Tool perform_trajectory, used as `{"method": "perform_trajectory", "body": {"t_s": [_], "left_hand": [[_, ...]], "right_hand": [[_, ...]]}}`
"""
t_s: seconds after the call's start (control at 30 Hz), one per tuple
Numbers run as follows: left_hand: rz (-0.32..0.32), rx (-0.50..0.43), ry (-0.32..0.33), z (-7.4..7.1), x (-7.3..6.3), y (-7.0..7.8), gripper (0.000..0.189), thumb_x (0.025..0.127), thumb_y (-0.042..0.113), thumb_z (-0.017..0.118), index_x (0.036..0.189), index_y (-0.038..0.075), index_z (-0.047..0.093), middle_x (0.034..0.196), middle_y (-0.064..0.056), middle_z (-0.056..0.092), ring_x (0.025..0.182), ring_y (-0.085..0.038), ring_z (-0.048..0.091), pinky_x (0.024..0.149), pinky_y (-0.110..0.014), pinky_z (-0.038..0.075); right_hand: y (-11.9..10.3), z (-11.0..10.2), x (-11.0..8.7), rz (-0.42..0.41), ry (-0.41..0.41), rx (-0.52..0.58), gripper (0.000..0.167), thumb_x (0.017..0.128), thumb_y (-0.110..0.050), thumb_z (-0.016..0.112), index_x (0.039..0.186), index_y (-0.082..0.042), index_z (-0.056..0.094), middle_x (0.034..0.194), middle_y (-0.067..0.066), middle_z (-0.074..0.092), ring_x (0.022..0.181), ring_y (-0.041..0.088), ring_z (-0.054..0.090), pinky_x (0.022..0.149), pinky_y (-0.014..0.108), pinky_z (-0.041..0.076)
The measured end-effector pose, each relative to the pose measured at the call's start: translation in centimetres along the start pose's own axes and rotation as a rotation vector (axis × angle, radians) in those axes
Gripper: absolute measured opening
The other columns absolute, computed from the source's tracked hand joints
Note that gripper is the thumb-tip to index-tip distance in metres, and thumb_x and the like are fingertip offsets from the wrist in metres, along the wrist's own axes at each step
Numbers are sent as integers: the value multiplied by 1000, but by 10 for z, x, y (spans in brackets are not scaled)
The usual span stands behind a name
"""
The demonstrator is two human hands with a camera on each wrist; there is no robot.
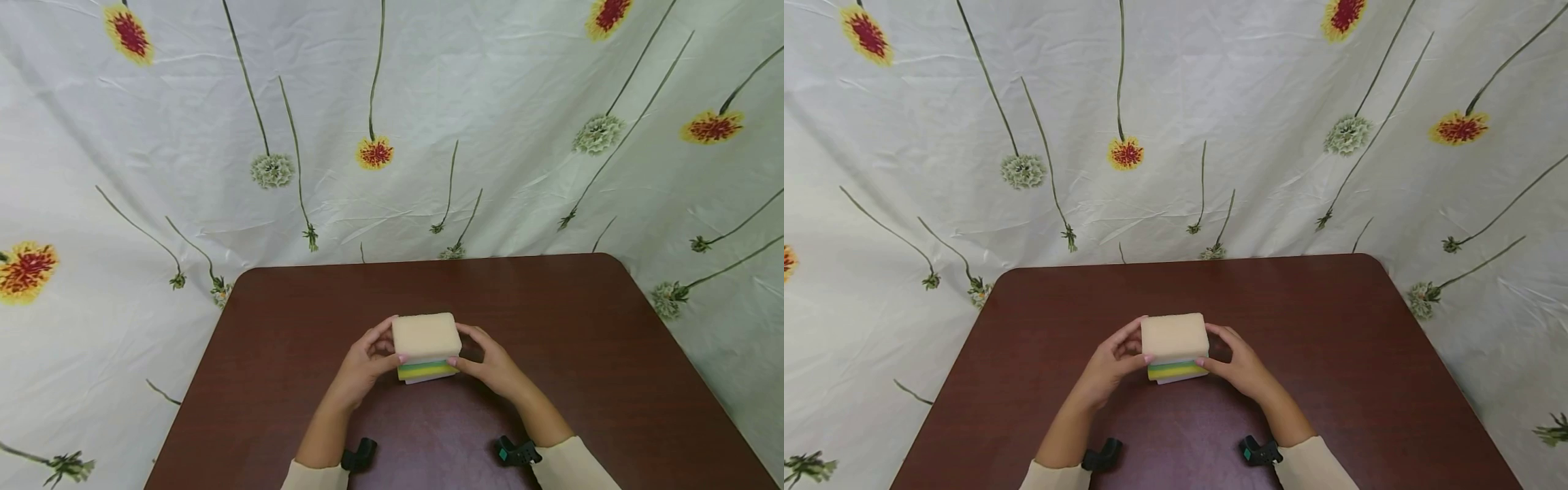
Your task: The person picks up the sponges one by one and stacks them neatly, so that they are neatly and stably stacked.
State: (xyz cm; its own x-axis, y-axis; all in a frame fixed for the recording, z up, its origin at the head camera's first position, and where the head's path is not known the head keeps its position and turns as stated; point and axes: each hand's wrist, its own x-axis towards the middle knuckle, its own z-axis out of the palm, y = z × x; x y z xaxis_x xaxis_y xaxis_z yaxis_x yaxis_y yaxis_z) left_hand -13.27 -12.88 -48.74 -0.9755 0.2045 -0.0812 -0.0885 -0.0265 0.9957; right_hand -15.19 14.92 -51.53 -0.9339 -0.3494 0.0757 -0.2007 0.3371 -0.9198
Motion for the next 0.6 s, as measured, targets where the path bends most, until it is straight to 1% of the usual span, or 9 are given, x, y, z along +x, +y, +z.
{"method": "perform_trajectory", "body": {"t_s": [0.17, 0.27, 0.43, 0.6], "left_hand": [[19, 64, 18, 1, 2, -1, 75, 83, 5, 80, 150, 18, 49, 119, -11, 50, 98, -17, 54, 82, -19, 50], [21, 78, 14, 2, 2, -3, 76, 83, 5, 80, 151, 17, 48, 114, -11, 49, 93, -15, 52, 81, -19, 48], [-7, 75, -8, 1, 2, -4, 79, 86, 7, 79, 155, 21, 43, 107, -8, 49, 85, -12, 50, 72, -19, 45], [-40, 59, -28, 0, 1, -5, 80, 88, 10, 78, 155, 30, 40, 104, -6, 48, 80, -12, 46, 67, -20, 41]], "right_hand": [[1, 0, -1, -7, 6, -8, 65, 88, -32, 80, 146, -26, 52, 143, 2, 56, 134, 32, 52, 107, 57, 44], [1, 0, 0, -8, 13, -19, 64, 87, -33, 80, 145, -27, 53, 143, 0, 57, 135, 30, 51, 108, 57, 42], [2, 0, 0, -9, 16, -32, 63, 86, -34, 81, 143, -27, 55, 141, -1, 58, 134, 28, 51, 109, 58, 42], [0, 0, 0, 9, 14, -40, 65, 86, -35, 81, 144, -25, 54, 144, -1, 56, 135, 28, 51, 108, 57, 42]]}}
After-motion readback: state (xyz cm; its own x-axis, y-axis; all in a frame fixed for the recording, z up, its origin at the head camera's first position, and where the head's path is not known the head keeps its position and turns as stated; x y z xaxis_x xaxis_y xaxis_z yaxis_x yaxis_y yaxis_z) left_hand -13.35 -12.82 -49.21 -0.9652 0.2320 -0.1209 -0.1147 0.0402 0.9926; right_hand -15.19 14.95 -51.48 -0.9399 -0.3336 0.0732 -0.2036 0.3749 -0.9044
